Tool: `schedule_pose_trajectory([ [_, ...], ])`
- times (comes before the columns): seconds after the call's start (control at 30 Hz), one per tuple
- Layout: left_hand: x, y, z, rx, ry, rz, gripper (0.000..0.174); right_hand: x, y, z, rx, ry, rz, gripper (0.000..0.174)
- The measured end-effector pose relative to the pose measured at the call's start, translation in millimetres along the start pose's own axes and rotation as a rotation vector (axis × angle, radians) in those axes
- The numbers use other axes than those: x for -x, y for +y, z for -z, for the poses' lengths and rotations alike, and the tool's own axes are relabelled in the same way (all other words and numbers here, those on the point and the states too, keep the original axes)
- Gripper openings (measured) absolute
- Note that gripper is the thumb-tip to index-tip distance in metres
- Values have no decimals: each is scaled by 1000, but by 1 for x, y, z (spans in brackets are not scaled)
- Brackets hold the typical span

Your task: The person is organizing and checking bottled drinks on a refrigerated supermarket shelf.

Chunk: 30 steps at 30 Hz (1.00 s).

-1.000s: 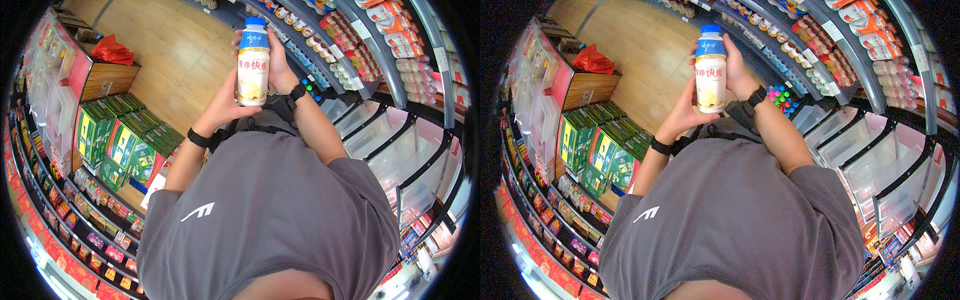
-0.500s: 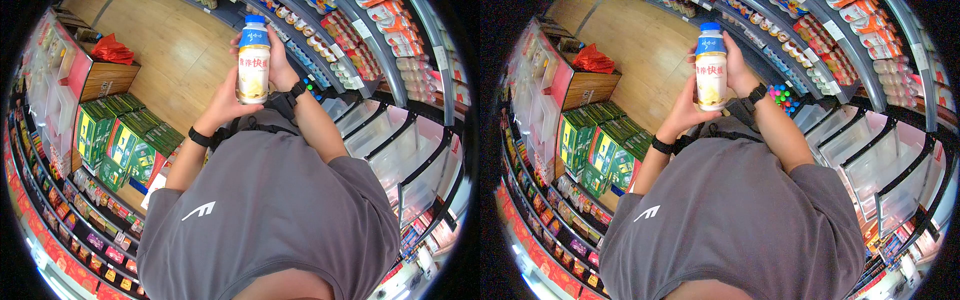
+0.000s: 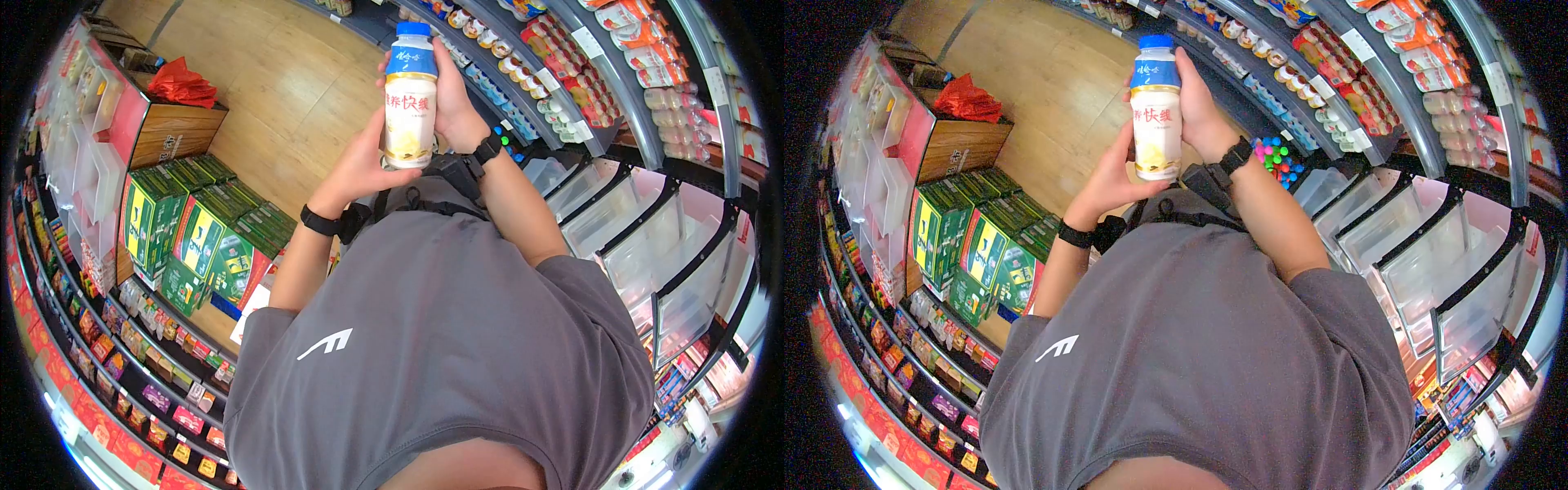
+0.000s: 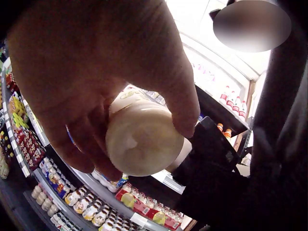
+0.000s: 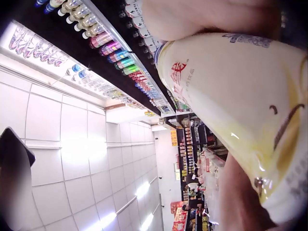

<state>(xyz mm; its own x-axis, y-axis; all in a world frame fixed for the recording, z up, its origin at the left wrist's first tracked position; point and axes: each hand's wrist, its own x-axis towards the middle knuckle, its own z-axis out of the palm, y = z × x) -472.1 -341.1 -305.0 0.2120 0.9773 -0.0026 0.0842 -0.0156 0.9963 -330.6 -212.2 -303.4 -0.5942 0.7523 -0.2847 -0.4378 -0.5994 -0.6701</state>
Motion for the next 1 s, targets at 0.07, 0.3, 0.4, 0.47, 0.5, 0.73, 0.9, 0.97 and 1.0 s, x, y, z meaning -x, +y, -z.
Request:
schedule_pose_trajectory([
  [0.07, 2, 1, 0, 8, -1, -11, 97, 4, -1, -6, 24, 52, 2, 67],
  [0.3, 7, -6, 7, -70, -6, 2, 94, 10, -4, -9, 216, 185, 84, 56],
  [0.4, 7, -4, 7, -108, 32, 8, 94, 17, -8, -26, 216, 268, 164, 50],
  [0.47, 6, 1, 7, -108, 40, 33, 94, 16, -6, -30, 194, 267, 181, 48],
  [0.5, 5, 2, 7, -106, 31, 57, 95, 16, -6, -30, 182, 268, 191, 47],
  [0.73, 10, -8, 7, 230, -103, 111, 100, 14, -16, -13, 82, 72, -5, 61],
  [0.9, 10, -6, 3, 378, -149, 106, 98, 12, -15, -3, -53, -105, -46, 72],
  [0.97, 9, -6, 2, 396, -164, 114, 99, 12, -13, -1, -101, -126, -47, 72],
  [1.0, 9, -5, 1, 397, -172, 124, 98, 13, -12, 0, -125, -136, -46, 72],
])
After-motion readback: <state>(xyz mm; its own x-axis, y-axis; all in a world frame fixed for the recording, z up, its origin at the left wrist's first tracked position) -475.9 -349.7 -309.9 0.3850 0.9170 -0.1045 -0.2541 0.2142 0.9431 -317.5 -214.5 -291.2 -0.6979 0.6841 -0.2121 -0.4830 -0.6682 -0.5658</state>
